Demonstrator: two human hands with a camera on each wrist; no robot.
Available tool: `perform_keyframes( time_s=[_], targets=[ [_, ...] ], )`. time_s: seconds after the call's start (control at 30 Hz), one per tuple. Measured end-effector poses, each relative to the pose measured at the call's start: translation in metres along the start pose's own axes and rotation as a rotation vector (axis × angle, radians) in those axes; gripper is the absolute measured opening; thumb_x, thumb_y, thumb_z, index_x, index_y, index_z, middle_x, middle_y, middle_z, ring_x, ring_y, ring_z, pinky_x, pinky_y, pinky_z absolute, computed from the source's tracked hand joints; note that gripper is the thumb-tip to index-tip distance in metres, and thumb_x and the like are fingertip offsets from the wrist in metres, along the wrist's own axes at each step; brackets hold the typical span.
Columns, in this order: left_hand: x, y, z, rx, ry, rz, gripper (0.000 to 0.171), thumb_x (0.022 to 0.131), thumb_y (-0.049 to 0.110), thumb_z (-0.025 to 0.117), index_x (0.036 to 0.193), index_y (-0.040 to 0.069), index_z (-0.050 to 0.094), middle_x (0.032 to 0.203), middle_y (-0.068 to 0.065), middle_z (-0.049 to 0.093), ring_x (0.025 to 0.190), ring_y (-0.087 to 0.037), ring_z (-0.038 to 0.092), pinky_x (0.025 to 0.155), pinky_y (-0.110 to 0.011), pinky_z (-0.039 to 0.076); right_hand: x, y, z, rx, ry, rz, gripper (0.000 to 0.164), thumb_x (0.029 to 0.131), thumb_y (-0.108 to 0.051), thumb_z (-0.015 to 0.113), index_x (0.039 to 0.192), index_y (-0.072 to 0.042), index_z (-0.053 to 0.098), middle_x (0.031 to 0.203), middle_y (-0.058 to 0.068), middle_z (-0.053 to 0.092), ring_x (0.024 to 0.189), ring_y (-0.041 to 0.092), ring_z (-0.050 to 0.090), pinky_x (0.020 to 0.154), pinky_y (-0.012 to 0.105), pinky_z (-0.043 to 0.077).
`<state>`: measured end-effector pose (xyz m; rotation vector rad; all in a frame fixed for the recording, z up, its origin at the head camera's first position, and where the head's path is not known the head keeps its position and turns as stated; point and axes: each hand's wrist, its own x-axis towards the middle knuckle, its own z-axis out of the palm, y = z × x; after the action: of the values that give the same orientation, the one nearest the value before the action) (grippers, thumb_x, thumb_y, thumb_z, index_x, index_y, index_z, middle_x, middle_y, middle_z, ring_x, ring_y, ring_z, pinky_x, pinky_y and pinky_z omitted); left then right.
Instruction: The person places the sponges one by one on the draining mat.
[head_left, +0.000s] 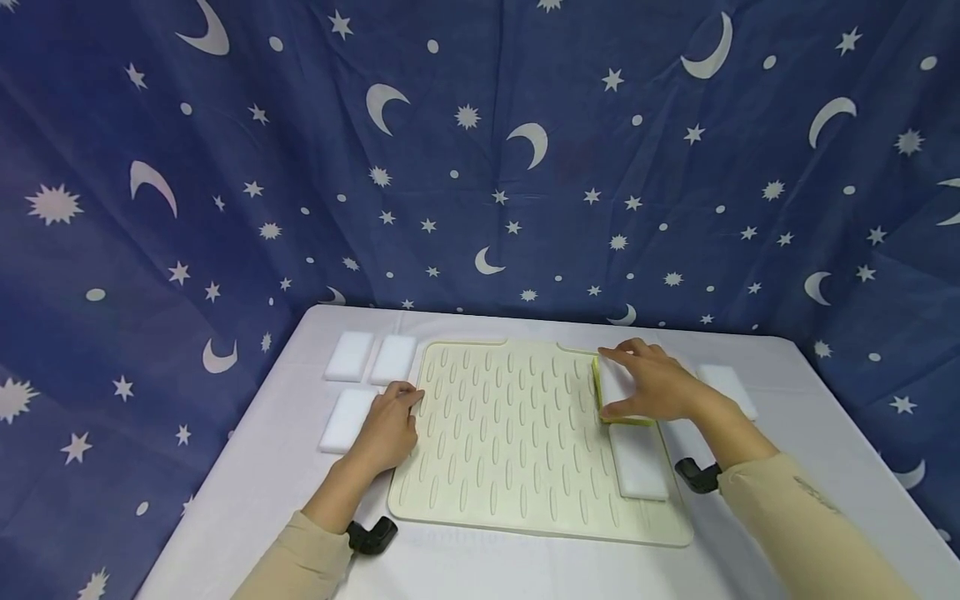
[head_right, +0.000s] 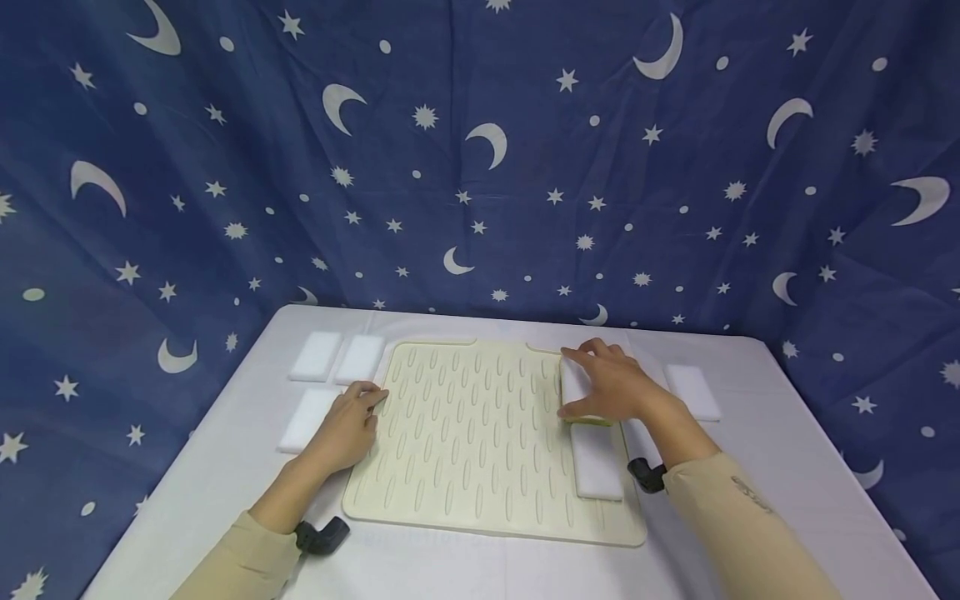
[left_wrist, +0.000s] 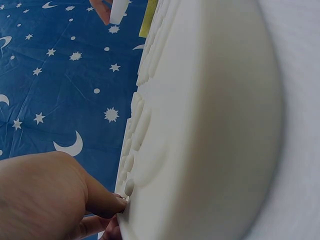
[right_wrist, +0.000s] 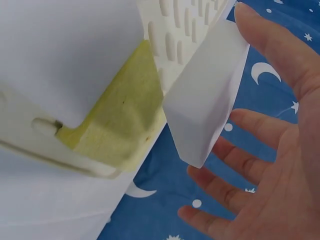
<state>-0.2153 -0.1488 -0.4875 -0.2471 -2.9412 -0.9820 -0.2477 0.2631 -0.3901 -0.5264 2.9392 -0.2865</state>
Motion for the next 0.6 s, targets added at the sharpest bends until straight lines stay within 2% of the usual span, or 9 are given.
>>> perform_keyframes(
  time_s=[0.17, 0.43, 0.6],
  targets=[
    [0.000, 0.001, 0.000, 0.004, -0.005, -0.003, 0.045, 0.096, -0.004, 0.056, 0.141, -0.003, 0.061, 0.146, -0.018, 0.054, 0.121, -0.039, 0.054, 0.105, -0.049, 0.047, 0.009, -0.007, 0.002, -0.010, -0.006, -0.008, 0.101, 0.075, -0.054, 0.088, 0.157, -0.014, 0.045, 0.151, 0.023, 0.046, 0.131, 0.047, 0.048, 0.105, 0.068, 0.043],
    [0.000, 0.001, -0.001, 0.003, -0.008, 0.003, 0.045, 0.095, -0.005, 0.057, 0.140, -0.004, 0.061, 0.146, -0.018, 0.054, 0.120, -0.040, 0.054, 0.104, -0.049, 0.047, 0.021, -0.015, 0.004, -0.012, -0.045, 0.041, 0.103, 0.075, -0.055, 0.088, 0.159, -0.017, 0.043, 0.155, 0.020, 0.044, 0.137, 0.046, 0.044, 0.110, 0.069, 0.039],
    [0.001, 0.000, 0.000, 0.000, -0.006, 0.009, 0.045, 0.095, -0.005, 0.057, 0.140, -0.005, 0.061, 0.145, -0.018, 0.055, 0.119, -0.038, 0.054, 0.103, -0.048, 0.048, 0.028, -0.018, 0.007, -0.017, -0.068, 0.038, 0.103, 0.076, -0.058, 0.086, 0.160, -0.017, 0.042, 0.157, 0.020, 0.042, 0.137, 0.046, 0.044, 0.109, 0.067, 0.040]
  ],
)
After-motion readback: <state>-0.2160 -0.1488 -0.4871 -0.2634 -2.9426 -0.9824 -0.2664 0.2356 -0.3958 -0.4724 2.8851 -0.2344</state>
